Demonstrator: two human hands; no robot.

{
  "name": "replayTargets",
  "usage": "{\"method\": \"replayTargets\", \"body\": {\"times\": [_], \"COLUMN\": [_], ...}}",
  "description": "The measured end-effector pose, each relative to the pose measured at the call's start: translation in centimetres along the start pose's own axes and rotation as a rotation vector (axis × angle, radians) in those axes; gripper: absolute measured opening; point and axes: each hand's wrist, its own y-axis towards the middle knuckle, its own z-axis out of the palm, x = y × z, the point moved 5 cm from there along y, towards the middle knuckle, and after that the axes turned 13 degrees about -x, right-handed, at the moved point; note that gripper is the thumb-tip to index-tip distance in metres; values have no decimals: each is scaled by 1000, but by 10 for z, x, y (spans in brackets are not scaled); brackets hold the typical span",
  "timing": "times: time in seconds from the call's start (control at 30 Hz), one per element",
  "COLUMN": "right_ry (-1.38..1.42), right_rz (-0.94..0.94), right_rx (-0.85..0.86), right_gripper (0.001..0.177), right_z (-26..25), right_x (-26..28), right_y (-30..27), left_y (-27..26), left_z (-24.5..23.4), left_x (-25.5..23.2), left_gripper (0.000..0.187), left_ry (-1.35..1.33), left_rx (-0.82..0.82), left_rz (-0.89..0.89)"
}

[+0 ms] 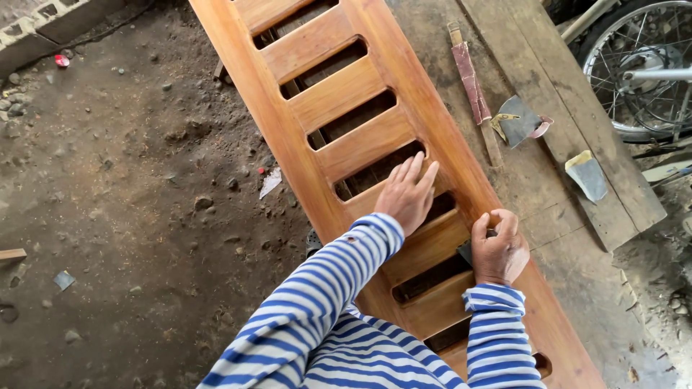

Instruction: The person sands a long wooden slatted board using a sanding block held in the right hand. They move the block back and forth along the surface and inside the cutouts of the board, while the left hand stabilizes the wood.

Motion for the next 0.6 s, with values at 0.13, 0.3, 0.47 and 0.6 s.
{"method": "replayTargets", "body": {"times": [0.13,0.3,0.47,0.6], "right_ry": [-5,3,-25,-9], "right_rz": [31,44,57,65], "right_rx": [25,30,43,39], "right_gripper": [16,15,14,12], "right_z": [0,-2,0,0], "right_x": [1,5,2,3], "right_y": [0,1,0,0], "left_y": [4,-5,-5,5], "left_z": [10,-7,-17,-4], "left_x": [-2,5,11,23], "left_gripper": [51,54,61,64], "left_ry": [18,10,-42,-4], "left_rx": [-49,17,103,219], "left_rz": [-12,42,-36,-187]}}
